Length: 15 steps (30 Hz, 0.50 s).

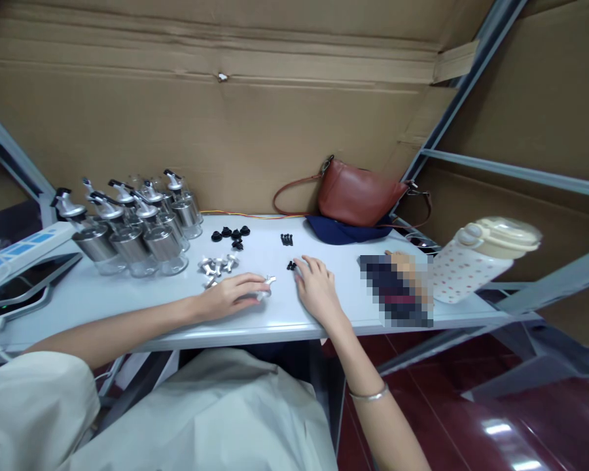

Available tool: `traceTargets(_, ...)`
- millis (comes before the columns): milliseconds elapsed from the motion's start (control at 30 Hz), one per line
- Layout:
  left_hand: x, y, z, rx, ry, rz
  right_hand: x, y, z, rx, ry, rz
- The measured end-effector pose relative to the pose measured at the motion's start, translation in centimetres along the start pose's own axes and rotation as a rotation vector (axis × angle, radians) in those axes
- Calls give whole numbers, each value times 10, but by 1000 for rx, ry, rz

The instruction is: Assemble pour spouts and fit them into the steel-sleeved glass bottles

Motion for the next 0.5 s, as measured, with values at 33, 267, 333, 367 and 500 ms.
traceTargets(33,0,0,0,-4,-6,-3,0,0,1,-8,-2,-12)
traceTargets(267,0,3,-3,-86,15,-8,-1,2,0,-214,-5,-108)
traceTargets(333,-1,3,-3,-106,20,1,-1,3,3,-255,14,-108)
traceTargets(367,-1,3,-3,-111,24,8,-1,4,5,-263,30,-105)
traceTargets(500,-2,3,-3,-106,13,19,-1,5,11,-238,72,-105)
Point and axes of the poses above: each hand's wrist, its own x-axis away from the middle knuckle, its own y-axis out of the back of the hand, z = x × y, the point moved 1 cm from there along -x, towards the middle knuckle, and after that the axes turned 6 degrees about y, right-handed, at the moved point
